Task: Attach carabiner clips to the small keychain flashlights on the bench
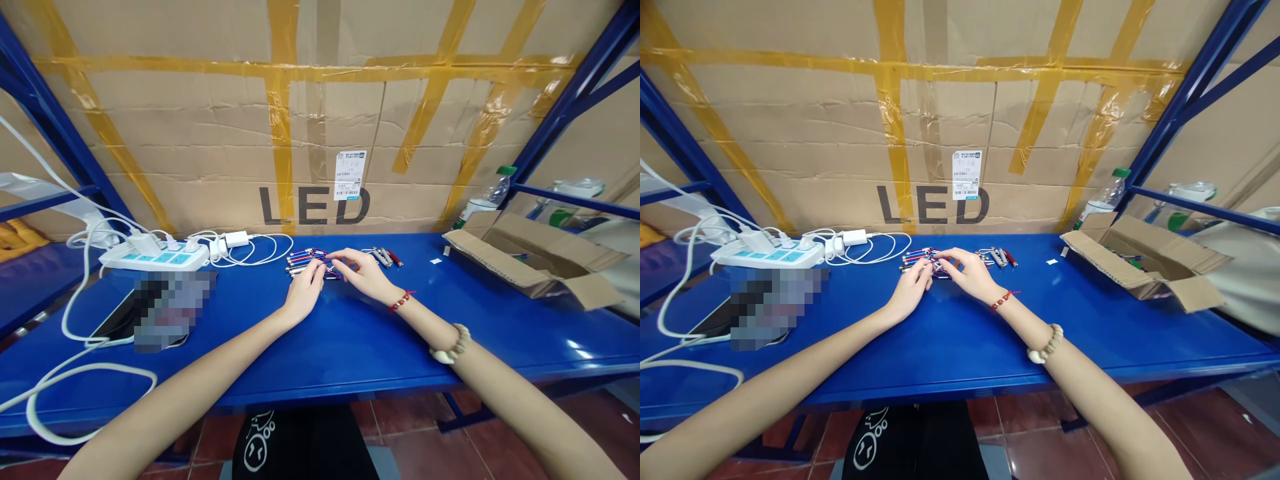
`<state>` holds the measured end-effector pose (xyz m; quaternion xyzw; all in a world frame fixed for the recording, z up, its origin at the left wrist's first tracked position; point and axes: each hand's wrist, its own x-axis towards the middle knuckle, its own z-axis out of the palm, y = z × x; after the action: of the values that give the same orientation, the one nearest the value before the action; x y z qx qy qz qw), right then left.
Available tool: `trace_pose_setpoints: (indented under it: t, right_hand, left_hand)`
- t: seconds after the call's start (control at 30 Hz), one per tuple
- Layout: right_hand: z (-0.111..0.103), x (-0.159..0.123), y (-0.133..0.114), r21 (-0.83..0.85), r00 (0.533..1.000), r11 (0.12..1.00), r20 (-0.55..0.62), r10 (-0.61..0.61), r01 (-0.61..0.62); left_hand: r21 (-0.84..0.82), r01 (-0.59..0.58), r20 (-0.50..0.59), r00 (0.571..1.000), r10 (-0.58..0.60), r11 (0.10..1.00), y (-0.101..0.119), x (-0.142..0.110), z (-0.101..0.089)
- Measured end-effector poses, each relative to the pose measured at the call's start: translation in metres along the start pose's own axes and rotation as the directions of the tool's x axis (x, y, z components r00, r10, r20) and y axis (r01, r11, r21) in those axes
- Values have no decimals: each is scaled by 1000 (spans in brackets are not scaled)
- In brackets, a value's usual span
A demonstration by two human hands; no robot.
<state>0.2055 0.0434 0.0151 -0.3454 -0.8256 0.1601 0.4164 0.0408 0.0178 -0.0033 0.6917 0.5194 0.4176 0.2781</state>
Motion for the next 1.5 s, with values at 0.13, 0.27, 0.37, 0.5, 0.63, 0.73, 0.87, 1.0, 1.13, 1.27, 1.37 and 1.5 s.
trace_pose_setpoints:
  t: [0.13, 0.27, 0.37, 0.5, 0.63, 0.73, 0.87, 1.0, 1.13, 1.27, 1.37, 1.5]
  right_hand:
    - [-1, -1, 1, -16, 998, 1000, 53, -20, 21]
    - [-4, -2, 0, -157, 988, 982, 131, -86, 106]
    - [-7, -3, -1, -256, 975, 953, 189, -117, 164]
    - [-8, -4, -2, -301, 954, 924, 250, -163, 237]
    - [-8, -4, -5, -282, 943, 924, 282, -179, 260]
    - [-7, -4, -8, -283, 938, 923, 301, -173, 261]
    - [-7, -5, -12, -283, 933, 923, 318, -167, 262]
    - [-7, -5, -15, -284, 933, 921, 315, -173, 267]
    - [-8, -5, -16, -276, 932, 924, 318, -173, 266]
    - [-6, -4, -14, -261, 933, 938, 334, -136, 230]
    - [-3, -5, -12, -244, 929, 952, 359, -87, 183]
    - [1, -6, -10, -199, 920, 968, 387, -64, 151]
  left_hand:
    - [8, -39, 39, 998, 39, 999, -2, 2, 0]
    - [41, 7, -1, 1000, -7, 999, -3, 2, 0]
    - [71, 26, -17, 1000, -25, 997, -1, 1, 0]
    - [112, 33, -23, 999, -30, 993, 2, 0, -2]
    - [145, 29, -24, 999, -26, 989, 3, 0, -3]
    - [175, -1, -7, 1000, 2, 985, 3, 0, -3]
    - [175, -32, 15, 999, 30, 984, 3, -1, -2]
    - [173, -32, 19, 999, 30, 984, 3, -1, -2]
    - [175, -28, 18, 1000, 25, 984, 3, 0, -2]
    - [175, -5, 8, 1000, 3, 985, 4, 0, -2]
    - [190, 12, 9, 1000, -14, 982, 4, -1, -2]
    - [194, 23, 13, 1000, -26, 981, 2, -1, -2]
